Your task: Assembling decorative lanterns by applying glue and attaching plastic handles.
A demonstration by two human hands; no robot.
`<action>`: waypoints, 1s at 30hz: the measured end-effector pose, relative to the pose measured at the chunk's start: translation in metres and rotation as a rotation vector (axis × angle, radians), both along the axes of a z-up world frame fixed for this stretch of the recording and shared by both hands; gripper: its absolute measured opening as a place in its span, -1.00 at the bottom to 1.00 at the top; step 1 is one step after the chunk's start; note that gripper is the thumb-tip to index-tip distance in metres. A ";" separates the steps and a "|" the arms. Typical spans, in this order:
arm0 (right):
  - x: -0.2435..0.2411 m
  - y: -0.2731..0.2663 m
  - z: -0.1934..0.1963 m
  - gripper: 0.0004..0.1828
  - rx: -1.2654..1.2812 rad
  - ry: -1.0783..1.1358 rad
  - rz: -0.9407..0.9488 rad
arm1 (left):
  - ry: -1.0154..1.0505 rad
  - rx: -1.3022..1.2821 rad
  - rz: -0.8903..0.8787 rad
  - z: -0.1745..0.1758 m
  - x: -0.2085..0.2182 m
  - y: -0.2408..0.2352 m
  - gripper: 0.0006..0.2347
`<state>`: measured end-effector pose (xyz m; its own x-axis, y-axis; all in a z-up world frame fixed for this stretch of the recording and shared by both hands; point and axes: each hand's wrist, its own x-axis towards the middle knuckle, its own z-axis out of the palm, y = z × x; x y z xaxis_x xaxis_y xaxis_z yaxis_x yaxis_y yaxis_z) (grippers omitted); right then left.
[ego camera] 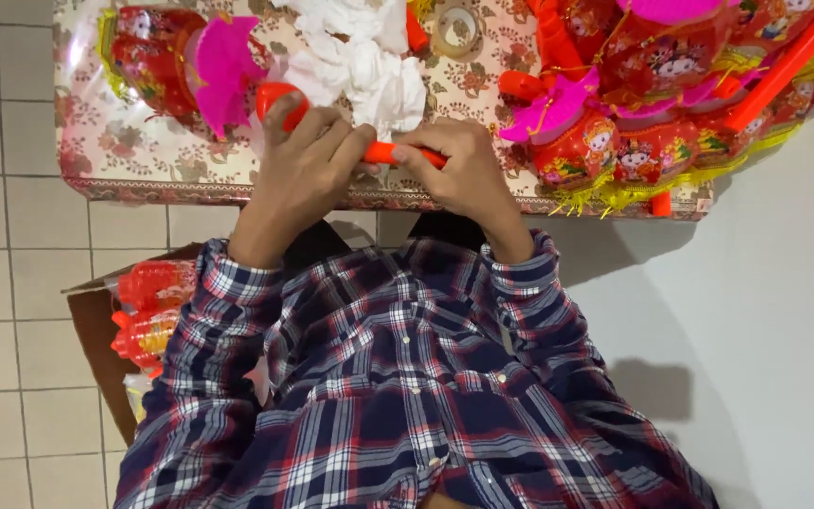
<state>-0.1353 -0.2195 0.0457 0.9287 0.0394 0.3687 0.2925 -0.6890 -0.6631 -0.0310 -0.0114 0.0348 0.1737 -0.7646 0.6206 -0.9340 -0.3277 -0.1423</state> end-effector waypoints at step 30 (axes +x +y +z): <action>-0.004 -0.009 -0.018 -0.47 -0.040 -0.120 -0.025 | 0.271 -0.052 0.005 -0.007 -0.003 0.005 -0.71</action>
